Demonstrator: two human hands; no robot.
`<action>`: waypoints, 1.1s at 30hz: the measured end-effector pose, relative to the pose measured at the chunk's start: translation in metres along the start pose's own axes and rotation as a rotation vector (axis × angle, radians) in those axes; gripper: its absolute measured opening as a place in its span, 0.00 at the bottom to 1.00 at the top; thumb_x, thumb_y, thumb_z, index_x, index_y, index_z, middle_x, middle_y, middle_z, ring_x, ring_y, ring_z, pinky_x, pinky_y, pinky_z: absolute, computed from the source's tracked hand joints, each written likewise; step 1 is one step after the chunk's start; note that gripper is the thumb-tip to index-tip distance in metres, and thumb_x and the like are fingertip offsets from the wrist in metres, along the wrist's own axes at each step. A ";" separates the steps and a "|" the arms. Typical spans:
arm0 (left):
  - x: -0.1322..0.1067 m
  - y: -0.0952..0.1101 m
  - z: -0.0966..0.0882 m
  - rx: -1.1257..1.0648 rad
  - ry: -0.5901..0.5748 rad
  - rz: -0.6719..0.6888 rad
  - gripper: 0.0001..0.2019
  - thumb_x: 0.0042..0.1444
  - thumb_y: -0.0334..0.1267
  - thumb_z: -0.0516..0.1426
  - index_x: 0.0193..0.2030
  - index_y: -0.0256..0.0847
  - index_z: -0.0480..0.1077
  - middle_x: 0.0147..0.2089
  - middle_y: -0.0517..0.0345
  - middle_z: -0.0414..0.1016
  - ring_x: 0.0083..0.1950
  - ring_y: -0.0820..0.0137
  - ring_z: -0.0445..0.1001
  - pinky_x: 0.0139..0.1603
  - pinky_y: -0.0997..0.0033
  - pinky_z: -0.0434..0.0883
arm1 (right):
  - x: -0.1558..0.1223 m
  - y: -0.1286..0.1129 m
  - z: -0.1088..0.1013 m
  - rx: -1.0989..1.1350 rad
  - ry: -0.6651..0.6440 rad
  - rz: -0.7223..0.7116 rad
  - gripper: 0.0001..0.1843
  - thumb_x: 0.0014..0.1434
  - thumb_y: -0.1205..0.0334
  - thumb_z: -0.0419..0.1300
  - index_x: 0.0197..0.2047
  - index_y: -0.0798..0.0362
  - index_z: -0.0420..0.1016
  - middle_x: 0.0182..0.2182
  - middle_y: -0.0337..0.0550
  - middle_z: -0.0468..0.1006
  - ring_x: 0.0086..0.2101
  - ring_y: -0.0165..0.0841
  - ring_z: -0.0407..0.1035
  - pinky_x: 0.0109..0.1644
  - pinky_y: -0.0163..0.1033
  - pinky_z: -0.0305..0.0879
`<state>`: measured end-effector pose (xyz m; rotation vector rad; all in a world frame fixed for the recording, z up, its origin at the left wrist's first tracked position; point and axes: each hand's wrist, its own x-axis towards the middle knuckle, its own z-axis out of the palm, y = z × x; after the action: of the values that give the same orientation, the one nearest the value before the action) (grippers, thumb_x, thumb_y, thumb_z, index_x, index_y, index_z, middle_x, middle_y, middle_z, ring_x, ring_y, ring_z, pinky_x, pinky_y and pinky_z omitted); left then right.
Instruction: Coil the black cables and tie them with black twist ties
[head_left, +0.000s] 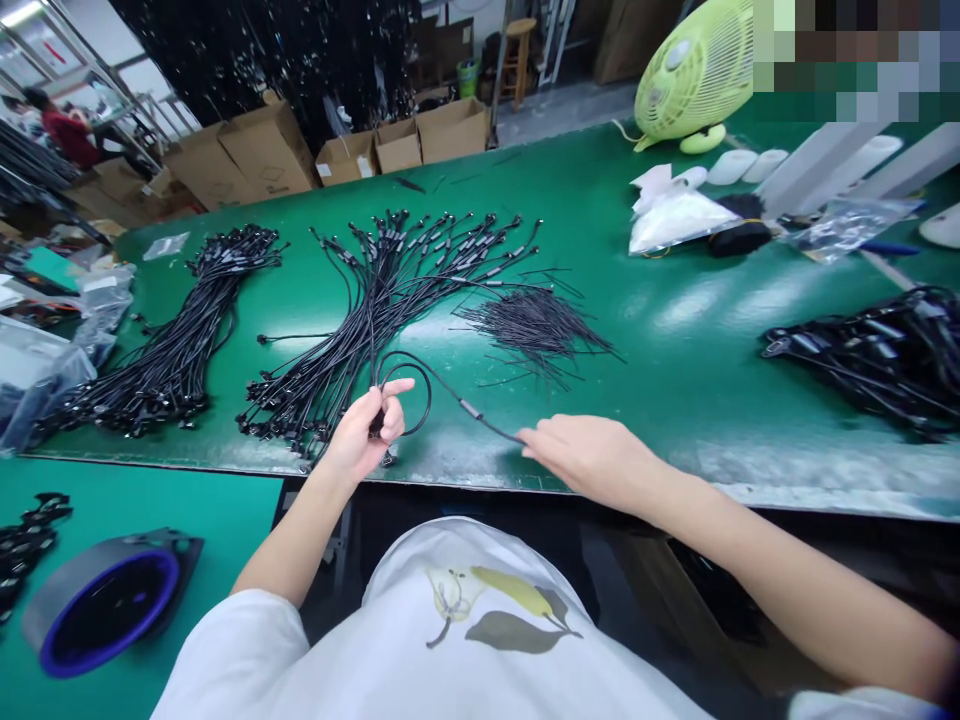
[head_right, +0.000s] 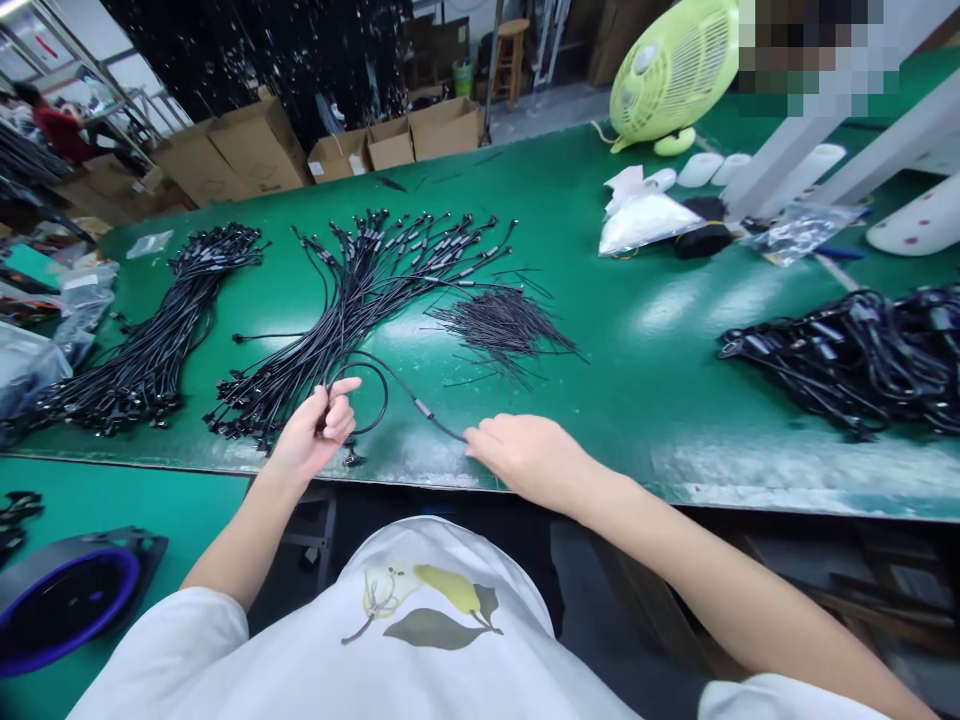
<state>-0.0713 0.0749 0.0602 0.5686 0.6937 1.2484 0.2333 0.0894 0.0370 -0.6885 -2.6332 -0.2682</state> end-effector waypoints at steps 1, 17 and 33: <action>0.004 -0.003 -0.002 -0.012 0.023 -0.002 0.14 0.64 0.33 0.53 0.51 0.24 0.71 0.23 0.62 0.65 0.21 0.81 0.62 0.23 0.81 0.62 | 0.003 -0.007 -0.003 0.006 0.008 -0.023 0.16 0.69 0.62 0.48 0.35 0.56 0.73 0.22 0.39 0.68 0.24 0.29 0.60 0.30 0.37 0.50; 0.005 0.013 -0.006 -0.346 0.123 -0.050 0.16 0.68 0.36 0.47 0.57 0.30 0.66 0.16 0.72 0.52 0.15 0.82 0.55 0.19 0.82 0.57 | -0.016 0.011 -0.013 -0.139 0.063 0.147 0.13 0.68 0.62 0.50 0.39 0.55 0.75 0.23 0.38 0.72 0.25 0.29 0.64 0.31 0.36 0.53; 0.000 -0.022 0.004 0.278 0.007 0.011 0.12 0.57 0.42 0.60 0.41 0.35 0.74 0.36 0.51 0.76 0.37 0.70 0.75 0.38 0.73 0.70 | -0.002 -0.014 0.015 0.127 -0.193 -0.005 0.18 0.67 0.63 0.49 0.26 0.54 0.70 0.20 0.40 0.71 0.22 0.28 0.61 0.28 0.37 0.46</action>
<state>-0.0535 0.0700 0.0470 0.7971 0.8783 1.1725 0.2232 0.0809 0.0214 -0.6964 -2.8051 -0.0366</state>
